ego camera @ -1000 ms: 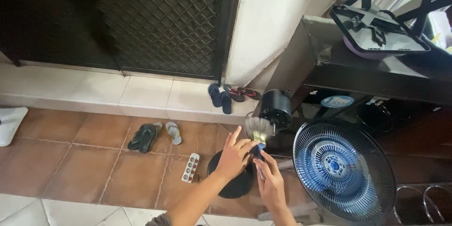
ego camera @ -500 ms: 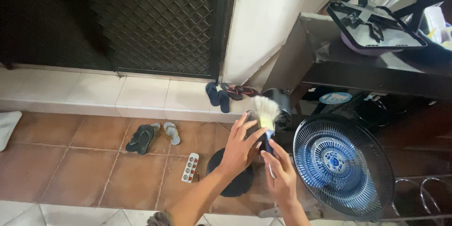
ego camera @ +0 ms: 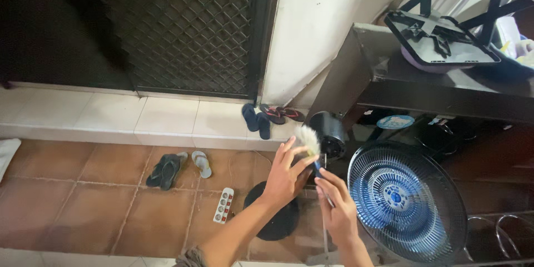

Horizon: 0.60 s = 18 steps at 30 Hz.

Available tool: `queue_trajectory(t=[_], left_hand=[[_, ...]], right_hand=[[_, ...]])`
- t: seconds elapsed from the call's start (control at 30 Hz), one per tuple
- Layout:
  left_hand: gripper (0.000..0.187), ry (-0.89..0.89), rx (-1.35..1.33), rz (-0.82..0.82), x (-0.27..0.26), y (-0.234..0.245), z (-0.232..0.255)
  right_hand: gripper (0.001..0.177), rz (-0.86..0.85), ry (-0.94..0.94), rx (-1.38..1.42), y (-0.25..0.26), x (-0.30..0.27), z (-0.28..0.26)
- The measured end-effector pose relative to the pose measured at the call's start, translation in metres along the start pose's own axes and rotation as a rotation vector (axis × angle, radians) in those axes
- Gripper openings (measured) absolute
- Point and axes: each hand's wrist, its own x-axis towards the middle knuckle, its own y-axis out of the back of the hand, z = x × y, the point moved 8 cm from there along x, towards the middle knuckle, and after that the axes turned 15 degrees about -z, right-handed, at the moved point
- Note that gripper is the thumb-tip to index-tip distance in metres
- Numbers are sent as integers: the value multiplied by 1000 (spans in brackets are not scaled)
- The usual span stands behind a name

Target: The person unplugs a standing electric fan, then removes the front grille, fan blades, and rear grille. They use a brush to clean the exposed motor housing and shaft. The video ends with the fan still disassembled.

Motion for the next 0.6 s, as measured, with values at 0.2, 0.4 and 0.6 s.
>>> queue_trajectory(t=[0.2, 0.4, 0.6], left_hand=[[50, -62, 65, -19, 44, 9, 6], [51, -93, 89, -109, 71, -17, 4], [56, -136, 88, -155, 82, -50, 4]], right_hand=[[23, 96, 68, -122, 24, 32, -2], [21, 140, -32, -136, 37, 36, 19], [22, 178, -130, -206, 47, 26, 35]])
